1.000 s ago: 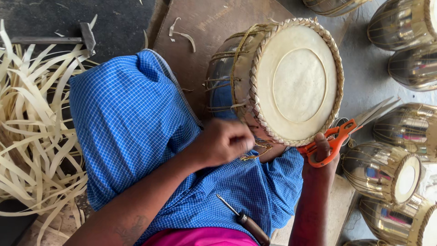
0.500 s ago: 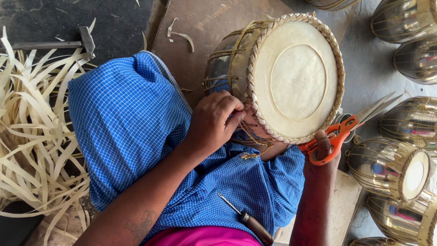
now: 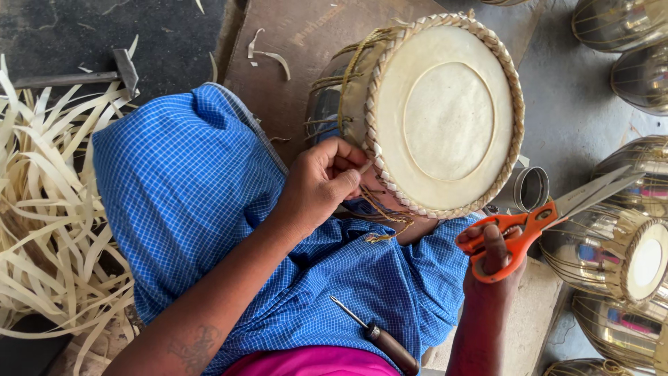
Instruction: The person trims leather strips and secures the head of a drum by hand and with a pointed tool while sitting on the floor. They use scissors to cut excess material around the rim.
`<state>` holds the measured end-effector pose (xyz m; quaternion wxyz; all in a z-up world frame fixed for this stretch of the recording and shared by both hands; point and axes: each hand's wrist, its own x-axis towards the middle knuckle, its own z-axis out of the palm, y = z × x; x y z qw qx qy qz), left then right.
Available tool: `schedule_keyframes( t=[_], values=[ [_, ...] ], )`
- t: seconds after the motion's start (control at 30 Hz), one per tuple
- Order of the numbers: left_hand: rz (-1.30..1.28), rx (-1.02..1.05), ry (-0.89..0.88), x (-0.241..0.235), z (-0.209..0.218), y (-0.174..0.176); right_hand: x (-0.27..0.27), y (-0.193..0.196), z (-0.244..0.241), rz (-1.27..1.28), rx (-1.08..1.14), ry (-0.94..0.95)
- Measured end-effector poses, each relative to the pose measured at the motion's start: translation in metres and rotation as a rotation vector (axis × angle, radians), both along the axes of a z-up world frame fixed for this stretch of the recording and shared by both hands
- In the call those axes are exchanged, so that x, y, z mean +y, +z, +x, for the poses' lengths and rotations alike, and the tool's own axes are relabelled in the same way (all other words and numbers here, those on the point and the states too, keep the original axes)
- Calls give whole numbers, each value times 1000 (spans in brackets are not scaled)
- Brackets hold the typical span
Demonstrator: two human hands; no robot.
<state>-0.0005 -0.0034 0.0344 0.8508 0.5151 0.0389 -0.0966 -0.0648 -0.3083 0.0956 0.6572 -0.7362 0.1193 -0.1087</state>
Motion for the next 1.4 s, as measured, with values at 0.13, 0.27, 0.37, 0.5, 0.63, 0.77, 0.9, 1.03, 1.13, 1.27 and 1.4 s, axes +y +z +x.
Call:
schedule_keyframes(
  t=[0.13,0.27,0.37,0.5,0.63,0.77,0.9,1.03,1.13,1.27,1.4],
  values=[
    [375,-132,5,8,3,13,-1,8,-12,-19,4,-11],
    [349,-83,-10,8,3,19,1,10,-15,-30,2,11],
    [81,31,-7,0,6,15,5,8,-20,-43,9,35],
    [5,99,1,-6,7,3,3,3,-35,-159,100,82],
    [147,-6,17,-12,9,-11,-1,-4,-54,-233,283,188],
    [17,-22,-1,-8,11,-9,21,-5,-65,-17,411,339],
    [-167,-2,-68,1,7,-14,47,-2,-65,-325,636,535],
    [-162,38,-85,2,5,-19,67,1,-56,-376,718,580],
    [-258,68,-111,1,5,-21,77,6,-46,-434,774,562],
    [-329,36,-120,-5,2,-33,81,6,-35,-523,800,568],
    [-350,-19,-117,-9,0,-42,81,11,-23,-467,769,546]
  ],
)
